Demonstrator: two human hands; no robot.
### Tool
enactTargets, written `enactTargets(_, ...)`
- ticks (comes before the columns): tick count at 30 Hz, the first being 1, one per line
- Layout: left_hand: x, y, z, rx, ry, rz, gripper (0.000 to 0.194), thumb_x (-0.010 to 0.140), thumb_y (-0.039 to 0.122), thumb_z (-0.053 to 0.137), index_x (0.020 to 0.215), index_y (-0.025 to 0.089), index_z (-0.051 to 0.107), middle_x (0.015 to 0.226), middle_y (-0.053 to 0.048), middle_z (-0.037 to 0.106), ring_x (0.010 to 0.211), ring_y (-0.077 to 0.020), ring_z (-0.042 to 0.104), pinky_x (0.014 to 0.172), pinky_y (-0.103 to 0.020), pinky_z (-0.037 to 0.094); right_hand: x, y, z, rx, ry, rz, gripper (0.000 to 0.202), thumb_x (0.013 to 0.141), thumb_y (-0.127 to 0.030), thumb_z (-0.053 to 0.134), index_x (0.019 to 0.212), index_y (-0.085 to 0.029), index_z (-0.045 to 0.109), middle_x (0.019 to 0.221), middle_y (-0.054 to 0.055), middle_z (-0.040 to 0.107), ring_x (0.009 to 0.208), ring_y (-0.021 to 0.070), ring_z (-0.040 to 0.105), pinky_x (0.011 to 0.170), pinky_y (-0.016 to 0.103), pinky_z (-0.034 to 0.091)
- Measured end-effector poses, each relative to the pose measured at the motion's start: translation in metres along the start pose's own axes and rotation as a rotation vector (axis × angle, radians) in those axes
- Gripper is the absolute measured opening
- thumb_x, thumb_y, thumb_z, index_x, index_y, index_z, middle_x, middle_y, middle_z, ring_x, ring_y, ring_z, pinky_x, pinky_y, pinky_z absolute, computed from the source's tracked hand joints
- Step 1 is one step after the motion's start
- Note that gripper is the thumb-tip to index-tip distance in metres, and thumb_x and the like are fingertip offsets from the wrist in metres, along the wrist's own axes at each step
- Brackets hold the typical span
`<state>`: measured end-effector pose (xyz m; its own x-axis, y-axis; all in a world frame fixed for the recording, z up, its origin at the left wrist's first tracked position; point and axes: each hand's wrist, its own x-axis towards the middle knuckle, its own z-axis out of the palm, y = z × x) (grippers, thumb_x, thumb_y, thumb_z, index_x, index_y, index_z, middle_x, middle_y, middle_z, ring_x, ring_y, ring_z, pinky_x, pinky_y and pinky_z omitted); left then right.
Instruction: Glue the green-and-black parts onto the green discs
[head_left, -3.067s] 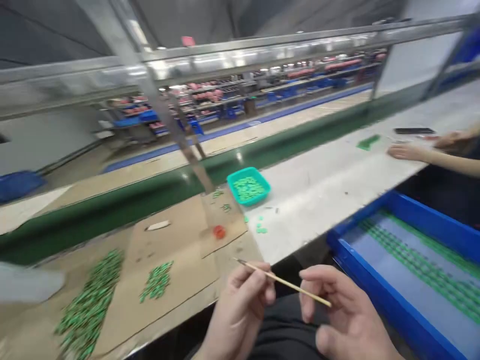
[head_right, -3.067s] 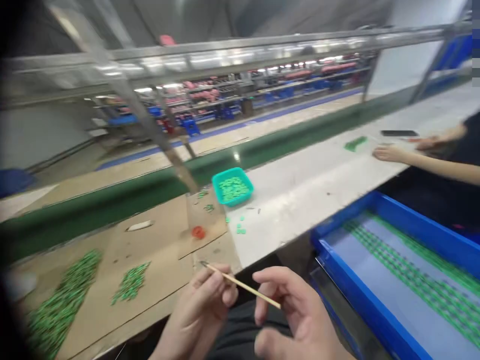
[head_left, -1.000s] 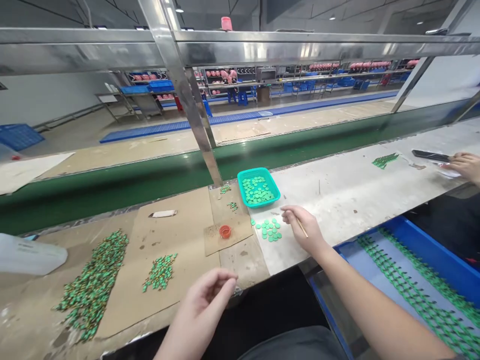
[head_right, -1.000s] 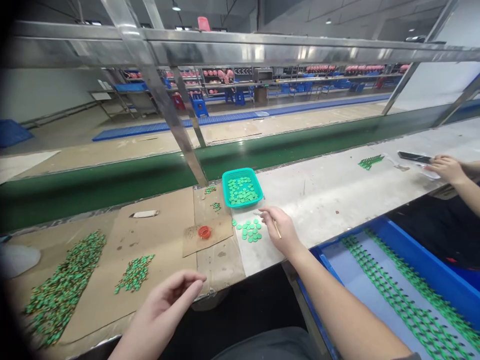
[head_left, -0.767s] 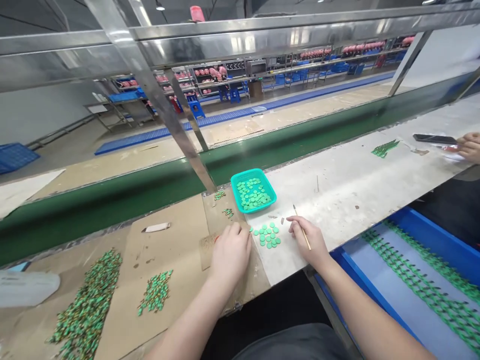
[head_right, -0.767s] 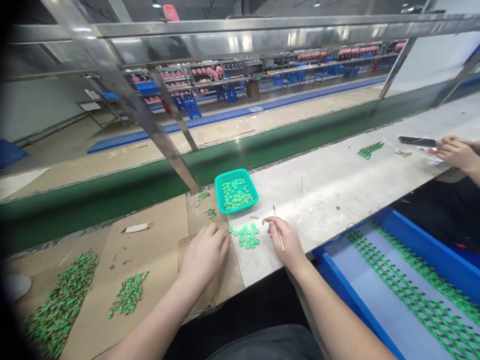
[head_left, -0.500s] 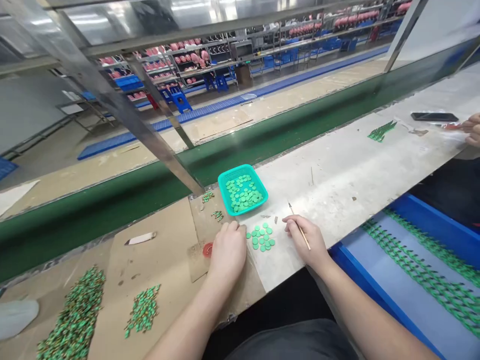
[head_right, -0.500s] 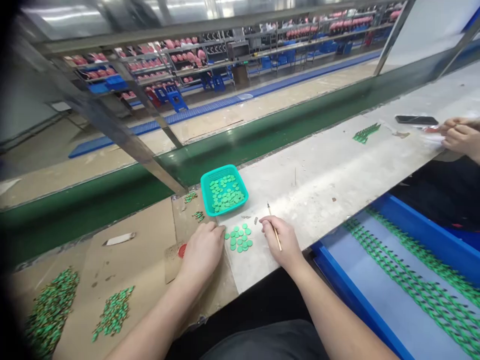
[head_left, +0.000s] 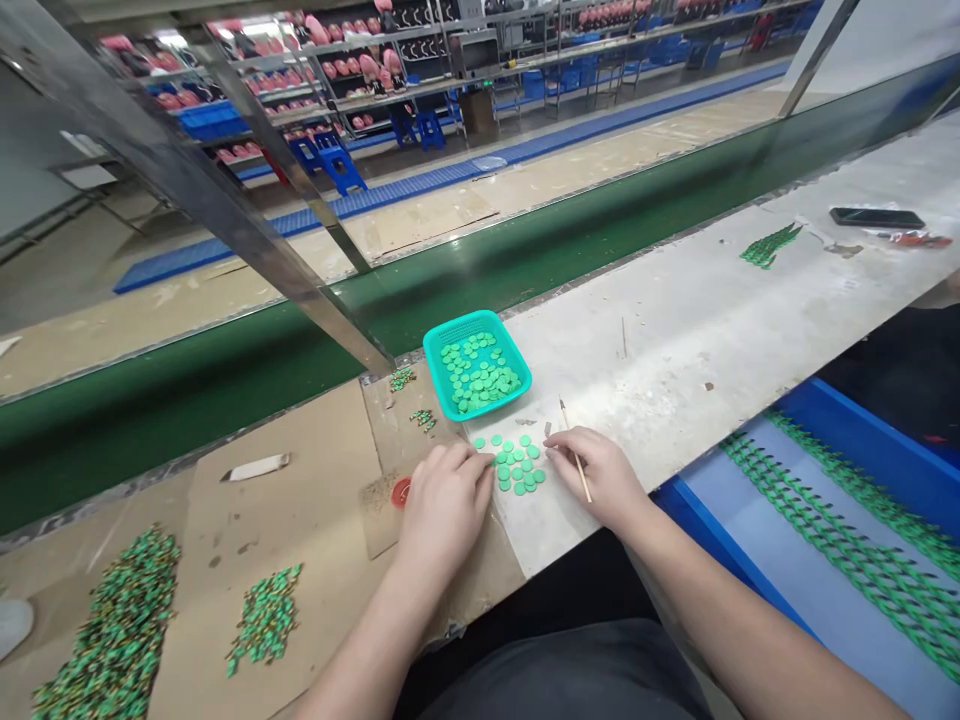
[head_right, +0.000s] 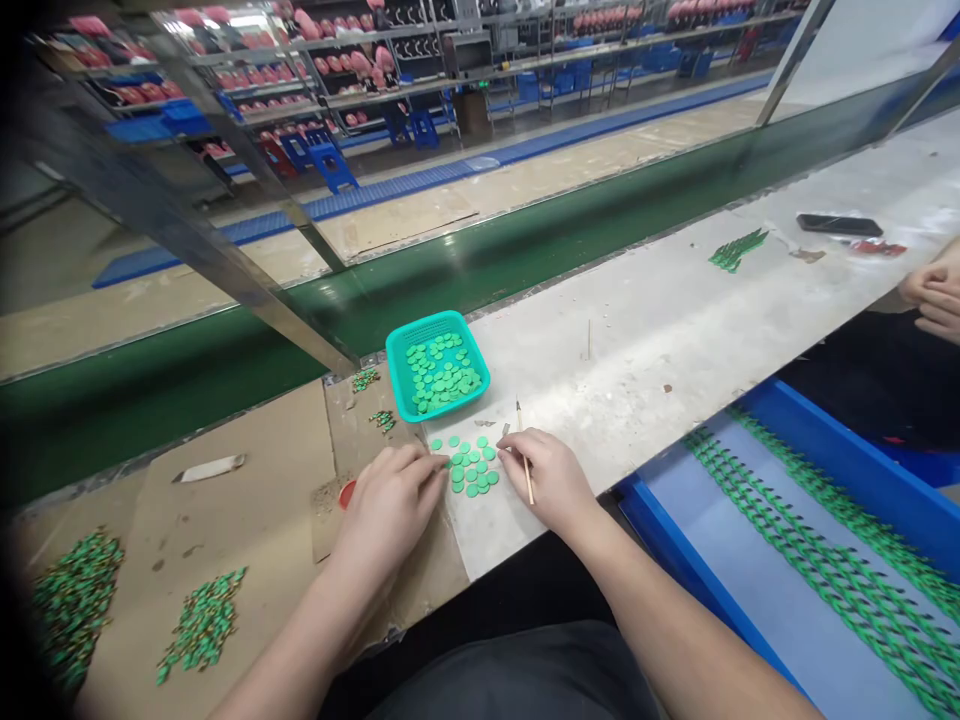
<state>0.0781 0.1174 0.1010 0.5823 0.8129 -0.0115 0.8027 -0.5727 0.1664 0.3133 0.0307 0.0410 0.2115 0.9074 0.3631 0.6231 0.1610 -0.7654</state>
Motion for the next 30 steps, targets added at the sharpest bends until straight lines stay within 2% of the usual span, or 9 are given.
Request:
enactTargets(2,0.003,0.005,0.002,0.015,-0.028,0.01,0.025,0.113,0.031,0.06,0.116,0.027,0.084,0.115,-0.008,0.079,0.111,-0.0315,0.068,0.095,-0.046,0.052,0.003,-0.001,0.004,-0.07,-0.023,0.0,0.019,0.112,-0.03,0.064,0.113,-0.022,0.082,0.093,0.008,0.078,0.084,0.0247,0.074,0.079,0.038,0.059)
enactTargets(4,0.009,0.01,0.006,0.033,-0.037,-0.003,0.024,0.113,0.028,0.058,0.118,0.023,0.082,0.117,-0.01,0.079,0.113,-0.0321,0.066,0.096,-0.046,0.051,0.005,-0.002,0.011,-0.146,-0.038,0.005,0.017,0.11,-0.03,0.069,0.113,-0.021,0.082,0.095,0.01,0.077,0.086,0.0269,0.073,0.077,0.038,0.057)
enactTargets(9,0.015,0.016,0.011,0.079,-0.035,-0.066,0.03,0.116,0.025,0.048,0.119,0.018,0.077,0.118,-0.015,0.076,0.115,-0.0345,0.064,0.098,-0.048,0.048,0.008,-0.006,0.021,-0.262,-0.057,-0.008,0.014,0.109,-0.022,0.07,0.102,-0.021,0.081,0.094,0.008,0.076,0.089,0.0259,0.074,0.076,0.035,0.054)
enactTargets(15,0.009,0.013,0.0,0.065,-0.066,-0.068,0.027,0.116,0.026,0.054,0.113,0.022,0.08,0.113,-0.01,0.078,0.112,-0.0328,0.068,0.093,-0.046,0.048,-0.002,0.003,-0.003,-0.32,-0.113,-0.087,0.02,0.112,-0.017,0.066,0.104,-0.021,0.084,0.094,0.009,0.076,0.09,0.0271,0.074,0.082,0.038,0.058)
enactTargets(19,0.011,0.017,-0.001,0.053,-0.035,-0.046,0.028,0.117,0.03,0.056,0.127,0.027,0.082,0.119,-0.008,0.08,0.117,-0.0319,0.069,0.096,-0.046,0.049,0.002,0.005,-0.011,-0.332,-0.153,-0.129,0.017,0.111,-0.02,0.069,0.116,-0.021,0.085,0.098,0.01,0.077,0.093,0.0261,0.076,0.087,0.038,0.061)
enactTargets(23,0.02,0.022,0.004,0.049,-0.023,-0.05,0.021,0.113,0.028,0.063,0.116,0.023,0.083,0.114,-0.009,0.08,0.114,-0.0322,0.071,0.091,-0.045,0.049,0.023,0.001,0.007,-0.363,-0.154,-0.118,0.02,0.112,-0.024,0.07,0.125,-0.021,0.084,0.1,0.01,0.077,0.093,0.0263,0.075,0.081,0.036,0.057)
enactTargets(27,0.025,0.02,0.005,0.037,-0.012,-0.043,0.014,0.11,0.023,0.067,0.111,0.023,0.081,0.111,-0.007,0.08,0.11,-0.0292,0.072,0.087,-0.042,0.048,0.036,-0.003,0.026,-0.372,-0.169,-0.115,0.012,0.109,-0.024,0.075,0.113,-0.023,0.085,0.095,0.007,0.076,0.088,0.0243,0.072,0.073,0.032,0.05)
enactTargets(30,0.022,0.018,0.003,0.041,0.003,-0.023,0.015,0.111,0.025,0.066,0.108,0.025,0.08,0.109,-0.005,0.079,0.108,-0.0281,0.071,0.087,-0.042,0.046,0.037,-0.003,0.025,-0.355,-0.168,-0.129,0.011,0.109,-0.022,0.073,0.106,-0.024,0.084,0.095,0.006,0.075,0.089,0.0226,0.072,0.075,0.031,0.05)
